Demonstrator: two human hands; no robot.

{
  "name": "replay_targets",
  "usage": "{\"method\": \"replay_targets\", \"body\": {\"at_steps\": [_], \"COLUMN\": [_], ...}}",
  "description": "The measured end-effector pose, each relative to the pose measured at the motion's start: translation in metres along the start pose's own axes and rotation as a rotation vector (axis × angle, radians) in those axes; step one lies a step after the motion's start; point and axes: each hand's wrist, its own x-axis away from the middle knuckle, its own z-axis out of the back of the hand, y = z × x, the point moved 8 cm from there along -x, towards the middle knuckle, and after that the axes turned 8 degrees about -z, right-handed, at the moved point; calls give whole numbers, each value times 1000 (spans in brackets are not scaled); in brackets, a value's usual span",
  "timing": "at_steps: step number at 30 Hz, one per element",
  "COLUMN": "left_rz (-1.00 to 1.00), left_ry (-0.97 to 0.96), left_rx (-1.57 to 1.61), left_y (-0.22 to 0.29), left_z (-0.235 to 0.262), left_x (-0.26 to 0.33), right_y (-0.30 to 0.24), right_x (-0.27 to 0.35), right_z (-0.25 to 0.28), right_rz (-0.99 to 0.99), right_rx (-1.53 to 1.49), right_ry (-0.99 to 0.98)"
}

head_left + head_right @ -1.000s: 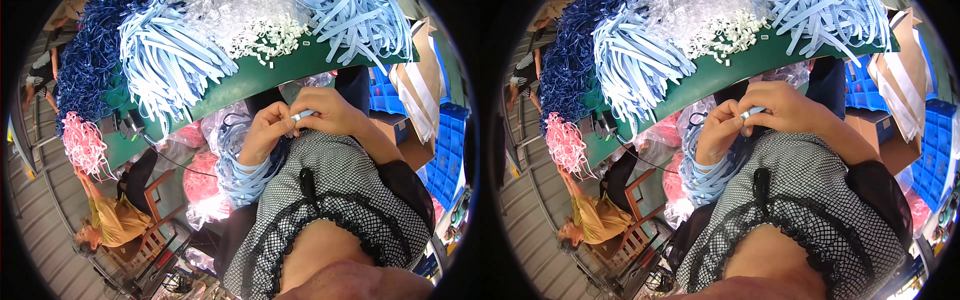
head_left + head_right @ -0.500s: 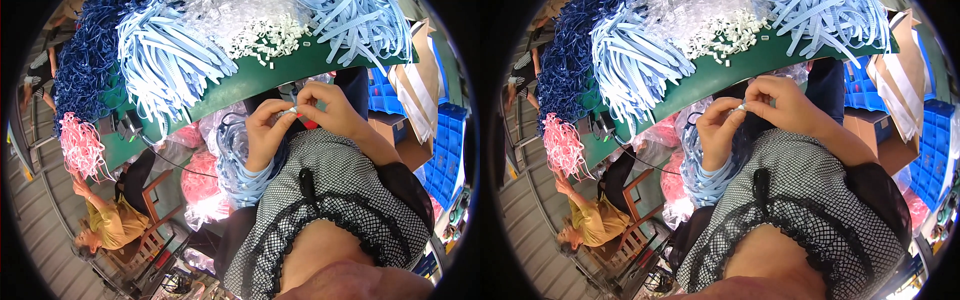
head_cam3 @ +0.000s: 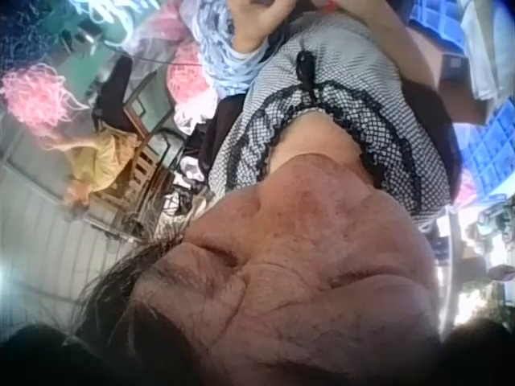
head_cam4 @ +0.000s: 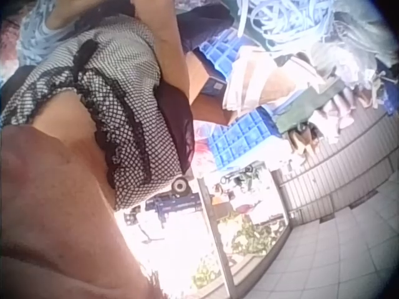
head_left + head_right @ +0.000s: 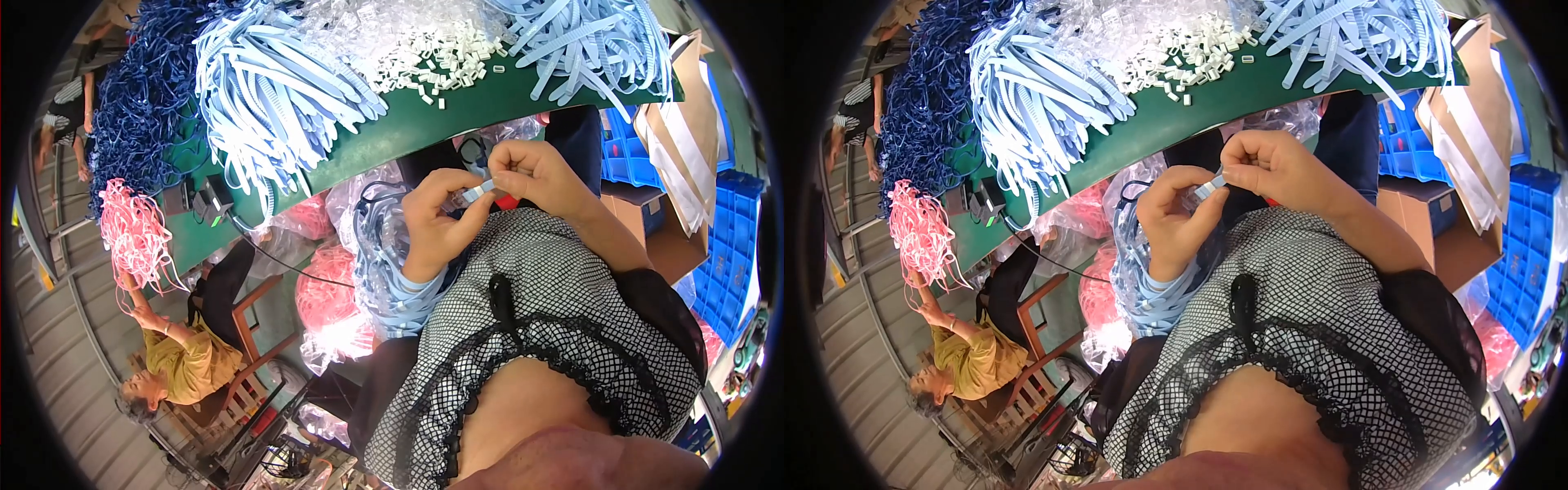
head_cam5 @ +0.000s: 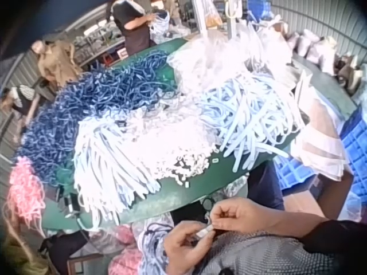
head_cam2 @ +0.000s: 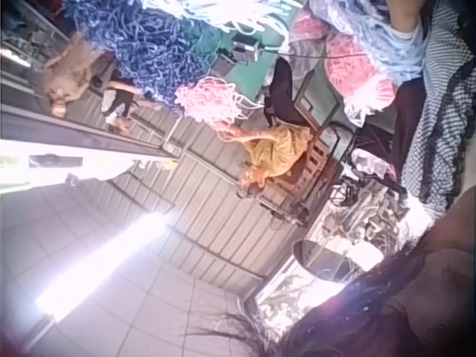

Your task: The person assembles blue ribbon straps into plastic buckles by hand at a workshop table.

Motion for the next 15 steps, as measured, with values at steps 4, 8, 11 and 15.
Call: {"method": "replay_targets", "body": {"at_steps": [4, 8, 11, 15], "left_rz": [83, 432, 463, 485], "left_ry": [10, 27, -71, -192], "left_rx": [288, 621, 644, 600], "left_y": [-10, -24, -30, -31], "left_z": [-2, -9, -11, -13], "left_x": [4, 12, 14, 19], "right_y": [9, 8, 8, 11], "right_x": [1, -1, -3, -5], "right_z": [1, -3, -2, 0], "right_rz": [-24, -9, -21, -27], "right_rx": [-103, -171, -205, -218], "right_ry": [-39, -59, -38, -30]}}
